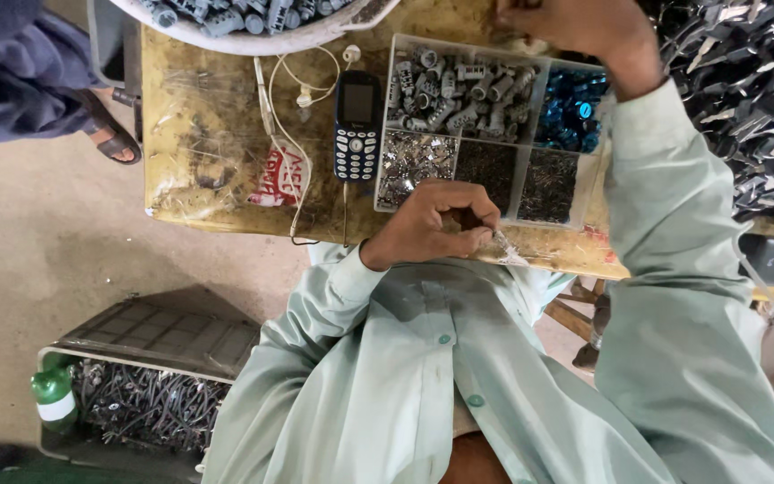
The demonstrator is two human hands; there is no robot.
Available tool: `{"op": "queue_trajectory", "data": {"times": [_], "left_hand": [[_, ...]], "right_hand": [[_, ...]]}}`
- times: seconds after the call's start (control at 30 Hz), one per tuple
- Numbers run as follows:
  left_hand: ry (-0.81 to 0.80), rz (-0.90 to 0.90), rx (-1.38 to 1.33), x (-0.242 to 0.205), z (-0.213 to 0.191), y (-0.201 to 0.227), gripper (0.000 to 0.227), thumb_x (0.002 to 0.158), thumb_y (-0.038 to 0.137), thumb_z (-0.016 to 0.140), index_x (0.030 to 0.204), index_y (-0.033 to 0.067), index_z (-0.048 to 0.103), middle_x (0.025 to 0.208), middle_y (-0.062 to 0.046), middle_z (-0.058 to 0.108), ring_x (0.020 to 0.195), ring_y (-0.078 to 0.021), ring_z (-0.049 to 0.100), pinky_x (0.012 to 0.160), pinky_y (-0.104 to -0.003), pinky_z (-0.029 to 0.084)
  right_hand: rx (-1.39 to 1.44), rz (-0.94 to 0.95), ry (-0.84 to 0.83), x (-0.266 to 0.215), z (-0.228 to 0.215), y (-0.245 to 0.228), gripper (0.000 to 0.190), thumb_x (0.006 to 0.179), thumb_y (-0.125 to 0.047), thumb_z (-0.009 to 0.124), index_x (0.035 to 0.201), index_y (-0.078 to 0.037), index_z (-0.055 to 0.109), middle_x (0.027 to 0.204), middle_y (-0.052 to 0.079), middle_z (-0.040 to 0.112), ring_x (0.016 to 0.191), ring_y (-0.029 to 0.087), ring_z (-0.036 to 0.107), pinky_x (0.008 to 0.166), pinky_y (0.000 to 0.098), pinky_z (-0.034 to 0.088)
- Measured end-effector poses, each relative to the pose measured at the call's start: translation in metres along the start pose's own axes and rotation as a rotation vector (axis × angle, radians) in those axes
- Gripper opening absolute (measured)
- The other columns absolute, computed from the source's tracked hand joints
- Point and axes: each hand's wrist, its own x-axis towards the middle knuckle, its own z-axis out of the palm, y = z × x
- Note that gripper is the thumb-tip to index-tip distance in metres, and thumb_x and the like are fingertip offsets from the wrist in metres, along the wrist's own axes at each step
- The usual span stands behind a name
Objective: The person assembles keychains by hand, picking small metal rings and blue plastic caps from a compartmentalized tray and attaching them to keys. The person repeatedly picks, aligns, and fastens components one at a time over a wooden workbench.
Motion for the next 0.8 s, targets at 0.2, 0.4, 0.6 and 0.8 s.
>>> {"op": "queue_trajectory", "data": {"times": [0.2,0.4,0.6,0.8], "left_hand": [[0.018,0.035,0.015,-0.004,-0.001,-0.001,0.011,0.089,-0.001,0.073,0.098,0.0038,0.069,0.094,-0.001,0.073,0.083,-0.006,0.066,0.072,-0.023,0.053],[0.011,0.017,-0.007,-0.005,-0.001,0.0,0.011,0.091,0.0,0.073,0.1,0.0043,0.07,0.092,0.0,0.071,0.082,-0.0052,0.062,0.072,-0.023,0.05],[0.0,-0.017,-0.019,-0.006,-0.001,-0.003,0.01,0.091,0.002,0.075,0.099,0.0049,0.07,0.091,0.003,0.07,0.079,-0.0035,0.059,0.068,-0.022,0.047],[-0.006,-0.019,-0.034,-0.003,-0.002,0.003,0.009,0.091,0.004,0.075,0.099,0.0047,0.069,0.092,0.004,0.07,0.081,-0.0033,0.059,0.069,-0.021,0.048]], "right_hand": [[0.065,-0.118,0.007,-0.004,-0.005,-0.013,0.023,0.101,-0.012,0.066,0.121,-0.002,0.069,0.11,0.015,0.073,0.09,0.023,0.072,0.076,0.0339,0.059],[-0.127,0.064,-0.132,-0.004,-0.009,-0.013,0.022,0.108,-0.017,0.068,0.123,-0.003,0.072,0.106,0.015,0.075,0.083,0.025,0.071,0.073,0.0372,0.058],[0.986,0.117,-0.13,-0.009,-0.028,-0.035,0.028,0.117,-0.029,0.062,0.125,-0.003,0.062,0.117,0.011,0.067,0.103,0.019,0.066,0.097,0.0295,0.057],[-0.314,-0.124,0.339,0.003,-0.011,-0.146,0.046,0.108,-0.015,0.063,0.15,-0.004,0.048,0.154,0.021,0.047,0.146,0.034,0.041,0.126,0.0519,0.033]]}}
